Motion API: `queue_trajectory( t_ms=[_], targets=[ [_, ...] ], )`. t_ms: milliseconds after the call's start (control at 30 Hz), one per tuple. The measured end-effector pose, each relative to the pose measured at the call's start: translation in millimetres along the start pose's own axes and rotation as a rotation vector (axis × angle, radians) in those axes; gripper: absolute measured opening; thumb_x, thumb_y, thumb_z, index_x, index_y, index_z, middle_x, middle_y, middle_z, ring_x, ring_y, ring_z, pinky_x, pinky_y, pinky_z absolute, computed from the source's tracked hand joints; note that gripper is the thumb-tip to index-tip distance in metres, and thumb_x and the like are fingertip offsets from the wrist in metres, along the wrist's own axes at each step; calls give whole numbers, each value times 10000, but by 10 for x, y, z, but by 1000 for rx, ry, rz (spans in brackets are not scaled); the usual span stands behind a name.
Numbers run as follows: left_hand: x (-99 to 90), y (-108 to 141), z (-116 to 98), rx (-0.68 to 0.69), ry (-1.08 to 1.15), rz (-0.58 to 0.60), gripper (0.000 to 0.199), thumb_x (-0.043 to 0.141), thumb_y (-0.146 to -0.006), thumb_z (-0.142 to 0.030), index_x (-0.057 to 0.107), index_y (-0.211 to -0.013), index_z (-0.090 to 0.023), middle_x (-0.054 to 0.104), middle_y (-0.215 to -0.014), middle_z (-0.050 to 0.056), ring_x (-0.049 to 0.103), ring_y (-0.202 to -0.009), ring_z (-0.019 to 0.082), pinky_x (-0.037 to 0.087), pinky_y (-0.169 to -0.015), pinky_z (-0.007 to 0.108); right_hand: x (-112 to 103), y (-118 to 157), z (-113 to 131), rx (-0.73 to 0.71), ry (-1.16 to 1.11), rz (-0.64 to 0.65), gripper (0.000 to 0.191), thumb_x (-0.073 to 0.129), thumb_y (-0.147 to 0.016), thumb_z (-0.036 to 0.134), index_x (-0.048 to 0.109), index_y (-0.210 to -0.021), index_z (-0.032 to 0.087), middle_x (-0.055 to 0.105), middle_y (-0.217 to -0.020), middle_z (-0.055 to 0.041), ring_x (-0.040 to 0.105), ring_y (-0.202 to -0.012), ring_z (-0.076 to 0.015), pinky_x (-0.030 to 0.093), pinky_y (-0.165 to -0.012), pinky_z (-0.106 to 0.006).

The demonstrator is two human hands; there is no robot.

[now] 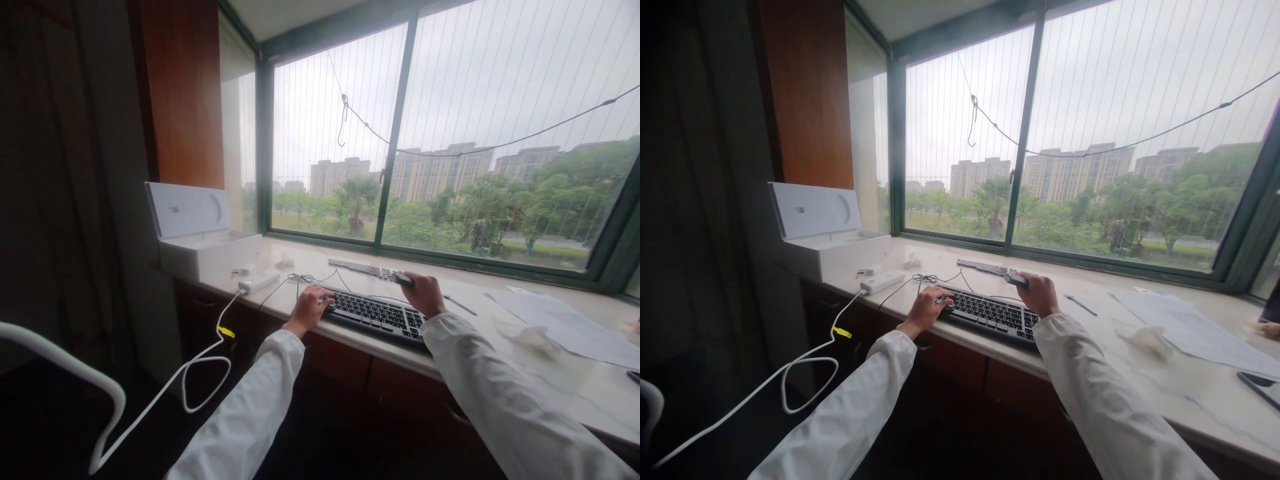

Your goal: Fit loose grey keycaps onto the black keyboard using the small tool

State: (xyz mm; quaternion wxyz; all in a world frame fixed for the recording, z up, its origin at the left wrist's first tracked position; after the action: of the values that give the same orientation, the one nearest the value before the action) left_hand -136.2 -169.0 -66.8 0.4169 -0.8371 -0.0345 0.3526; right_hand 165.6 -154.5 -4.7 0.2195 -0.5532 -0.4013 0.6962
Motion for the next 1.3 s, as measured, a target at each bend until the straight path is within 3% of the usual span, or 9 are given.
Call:
queue_trajectory(
  t_ms=[233, 400, 633, 900, 1067, 1300],
  targets=[
    [-13, 13, -20, 31, -4, -25, 154, 646, -873, -311, 725, -962, -212, 719, -977, 42, 616, -974, 205, 457, -909, 342, -69, 262, -930, 135, 175, -49, 437, 396, -889, 451, 705, -736, 183, 680, -652, -119, 588, -582, -212, 309, -576, -299],
    [-44, 20, -60, 55, 14, -50, 146, 629, -886, -286, 719, -983, -223, 718, -996, 30, 621, -984, 193, 463, -906, 327, -104, 472, -1309, 331, 171, -189, 473, 385, -892, 490, 619, -627, 177, 647, -620, -124, 556, -581, -204, 307, -575, -307],
    [-63, 19, -73, -44, 3, -33, 142, 631, -866, -265, 704, -974, -209, 723, -951, 25, 644, -807, 171, 495, -838, 315, 100, 456, -1244, 200, 157, -1, 461, 401, -891, 482, 619, -612, 187, 671, -648, -111, 559, -581, -190, 300, -576, -297],
    [-88, 14, -88, 6, -35, -101, 185, 550, -902, -213, 637, -1064, -232, 680, -972, 12, 609, -778, 147, 493, -834, 300, 160, 411, -1187, 105, 201, 69, 404, 426, -892, 415, 684, -682, 186, 712, -724, -110, 592, -604, -190, 290, -575, -297],
    [-114, 20, -121, 38, -71, -122, 201, 481, -960, -274, 649, -1058, -225, 667, -1006, 31, 581, -742, 135, 483, -801, 287, 211, 370, -1157, 48, 240, 114, 318, 457, -871, 353, 707, -748, 198, 726, -761, -98, 600, -595, -189, 293, -577, -298],
    [-114, 32, -71, -43, -50, -161, 192, 620, -877, -401, 624, -924, -215, 691, -929, 6, 595, -675, 124, 490, -730, 260, 209, 353, -1133, 49, 216, 126, 325, 454, -880, 343, 698, -724, 194, 727, -754, -106, 627, -630, -201, 316, -601, -293]
  ],
)
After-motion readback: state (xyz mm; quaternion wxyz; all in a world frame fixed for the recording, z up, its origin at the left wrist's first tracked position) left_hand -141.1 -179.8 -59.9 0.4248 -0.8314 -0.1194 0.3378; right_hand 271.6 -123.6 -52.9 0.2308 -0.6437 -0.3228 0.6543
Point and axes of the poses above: each hand's wrist, its own y-axis away from the middle knuckle, its own x-axis out of the palm, z = x × y, the point moved 5 cm from there along -y, towards the middle knuckle
